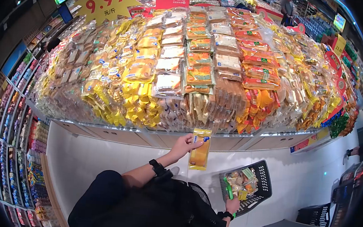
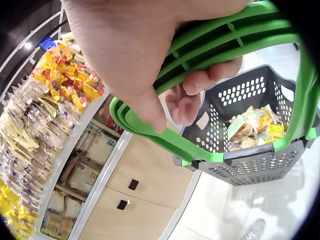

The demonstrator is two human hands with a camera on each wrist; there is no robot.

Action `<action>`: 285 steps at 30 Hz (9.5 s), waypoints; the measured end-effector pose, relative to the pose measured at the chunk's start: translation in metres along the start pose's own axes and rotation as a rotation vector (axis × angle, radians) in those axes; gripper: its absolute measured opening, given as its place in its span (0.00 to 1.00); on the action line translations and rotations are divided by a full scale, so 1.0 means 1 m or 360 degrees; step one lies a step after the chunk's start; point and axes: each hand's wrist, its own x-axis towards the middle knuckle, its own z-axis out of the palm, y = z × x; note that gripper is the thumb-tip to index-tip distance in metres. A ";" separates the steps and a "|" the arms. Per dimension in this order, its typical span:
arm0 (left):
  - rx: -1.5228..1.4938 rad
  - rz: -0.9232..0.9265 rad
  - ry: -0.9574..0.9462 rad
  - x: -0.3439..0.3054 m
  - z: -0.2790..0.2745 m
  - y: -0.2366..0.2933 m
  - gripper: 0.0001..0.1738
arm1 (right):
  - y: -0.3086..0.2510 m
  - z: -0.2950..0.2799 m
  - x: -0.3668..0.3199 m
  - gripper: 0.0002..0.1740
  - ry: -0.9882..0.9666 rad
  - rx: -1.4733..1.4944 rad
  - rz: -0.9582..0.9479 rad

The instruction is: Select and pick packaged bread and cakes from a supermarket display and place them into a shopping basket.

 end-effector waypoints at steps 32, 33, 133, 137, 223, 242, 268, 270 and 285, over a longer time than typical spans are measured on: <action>-0.0583 0.1199 0.0682 0.021 -0.305 0.153 0.35 | -0.494 -0.090 -0.123 0.15 0.0188 0.1378 -0.1380; -0.0634 0.1185 0.0646 0.019 -0.305 0.157 0.34 | -0.527 -0.099 -0.130 0.20 -0.0030 0.1647 -0.1428; 0.2029 0.0852 -0.2968 0.181 0.394 -0.259 0.15 | 0.066 -0.052 0.136 0.14 0.0359 0.0777 0.0441; 0.1898 0.0965 -0.2911 0.203 0.421 -0.246 0.12 | 0.075 -0.073 0.166 0.12 0.0259 0.0758 0.0557; -0.0419 -0.0358 -0.0242 0.128 0.374 -0.027 0.29 | 0.091 -0.185 0.218 0.09 -0.0115 0.0823 -0.0989; -0.0760 -0.0308 -0.0026 0.065 0.238 -0.045 0.24 | 0.086 -0.072 0.132 0.23 0.0225 0.0226 -0.0385; -0.0371 0.1001 0.0121 0.336 0.474 0.136 0.29 | 0.180 -0.188 0.327 0.13 0.0240 -0.0144 -0.0154; -0.0319 0.0955 0.0239 0.393 0.471 0.137 0.29 | 0.185 -0.195 0.343 0.13 0.0253 -0.0151 -0.0140; -0.0400 0.0585 0.0072 0.620 0.497 0.246 0.25 | 0.196 -0.234 0.424 0.17 0.0172 -0.0147 -0.0081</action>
